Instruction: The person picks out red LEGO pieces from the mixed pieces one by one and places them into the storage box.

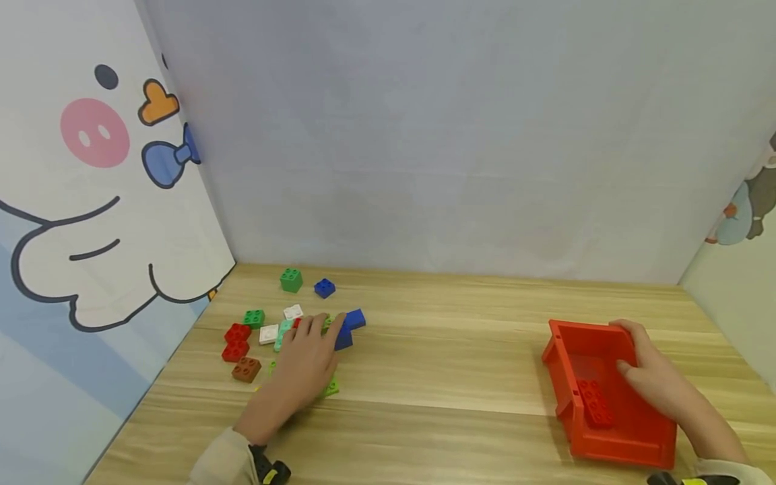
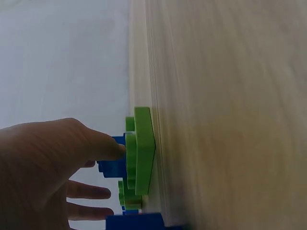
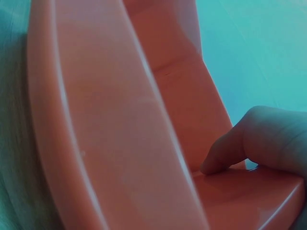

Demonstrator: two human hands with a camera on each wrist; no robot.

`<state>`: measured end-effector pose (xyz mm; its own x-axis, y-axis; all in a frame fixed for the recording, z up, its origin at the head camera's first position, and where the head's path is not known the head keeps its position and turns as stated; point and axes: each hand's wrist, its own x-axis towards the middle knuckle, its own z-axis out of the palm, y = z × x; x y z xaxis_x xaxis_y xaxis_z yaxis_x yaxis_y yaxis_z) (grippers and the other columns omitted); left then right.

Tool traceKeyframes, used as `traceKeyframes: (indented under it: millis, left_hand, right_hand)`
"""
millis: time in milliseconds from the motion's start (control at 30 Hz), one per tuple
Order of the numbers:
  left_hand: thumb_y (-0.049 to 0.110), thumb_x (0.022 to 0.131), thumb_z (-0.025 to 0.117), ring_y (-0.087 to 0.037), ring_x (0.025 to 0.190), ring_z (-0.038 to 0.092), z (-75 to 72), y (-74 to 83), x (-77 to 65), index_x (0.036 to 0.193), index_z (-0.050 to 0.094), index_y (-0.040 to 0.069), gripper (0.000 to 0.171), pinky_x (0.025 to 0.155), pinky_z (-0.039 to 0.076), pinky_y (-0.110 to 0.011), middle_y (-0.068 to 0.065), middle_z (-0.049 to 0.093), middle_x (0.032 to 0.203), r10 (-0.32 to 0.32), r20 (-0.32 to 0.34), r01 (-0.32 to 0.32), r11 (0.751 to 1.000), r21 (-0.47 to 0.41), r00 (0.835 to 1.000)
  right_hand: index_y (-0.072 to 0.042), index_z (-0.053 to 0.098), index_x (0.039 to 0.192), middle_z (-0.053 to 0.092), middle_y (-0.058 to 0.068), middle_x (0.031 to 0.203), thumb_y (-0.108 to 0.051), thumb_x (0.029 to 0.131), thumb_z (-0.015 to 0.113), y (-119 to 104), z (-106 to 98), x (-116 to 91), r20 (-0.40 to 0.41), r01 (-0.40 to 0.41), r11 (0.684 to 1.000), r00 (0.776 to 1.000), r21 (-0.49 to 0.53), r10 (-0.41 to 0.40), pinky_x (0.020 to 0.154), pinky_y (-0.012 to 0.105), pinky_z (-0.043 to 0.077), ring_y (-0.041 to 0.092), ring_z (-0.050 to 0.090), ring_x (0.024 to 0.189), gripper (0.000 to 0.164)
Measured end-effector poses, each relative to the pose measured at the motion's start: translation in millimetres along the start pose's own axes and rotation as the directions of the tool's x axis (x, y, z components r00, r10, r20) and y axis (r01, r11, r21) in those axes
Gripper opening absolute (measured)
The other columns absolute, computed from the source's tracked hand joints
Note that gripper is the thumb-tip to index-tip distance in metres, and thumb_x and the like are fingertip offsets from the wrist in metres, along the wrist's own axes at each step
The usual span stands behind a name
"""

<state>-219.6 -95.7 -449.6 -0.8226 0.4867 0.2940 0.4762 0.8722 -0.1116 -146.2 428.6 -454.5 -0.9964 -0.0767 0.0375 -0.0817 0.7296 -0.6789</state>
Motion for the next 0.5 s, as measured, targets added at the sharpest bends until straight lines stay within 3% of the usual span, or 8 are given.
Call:
traceKeyframes:
  millis: [267, 500]
  left_hand:
    - [0.027, 0.092, 0.056, -0.039, 0.119, 0.038, -1.1, -12.3, -4.3, 0.142, 0.034, 0.009, 0.058, 0.086, 0.043, -0.058, -0.021, 0.041, 0.132, -0.041, 0.056, 0.041, 0.999, 0.003, 0.998]
    - [0.023, 0.095, 0.053, -0.039, 0.113, 0.041, -0.6, -19.1, -7.2, 0.134, 0.045, 0.009, 0.042, 0.080, 0.045, -0.057, -0.021, 0.045, 0.125, -0.041, 0.047, 0.042, 0.999, -0.015, 0.998]
  right_hand:
    - [0.002, 0.010, 0.139, 0.041, 0.034, 0.119, 0.010, 0.089, 0.044, -1.8, -0.4, -1.5, 0.009, -0.027, 1.000, 1.000, 0.016, 0.026, 0.069, 0.046, 0.050, 0.038, 0.052, 0.093, 0.061]
    - [0.004, 0.011, 0.138, 0.042, 0.034, 0.120, 0.009, 0.089, 0.044, -1.1, -1.1, -0.1, 0.006, -0.020, 1.000, 1.000, -0.006, 0.020, 0.073, 0.050, 0.049, 0.039, 0.051, 0.096, 0.059]
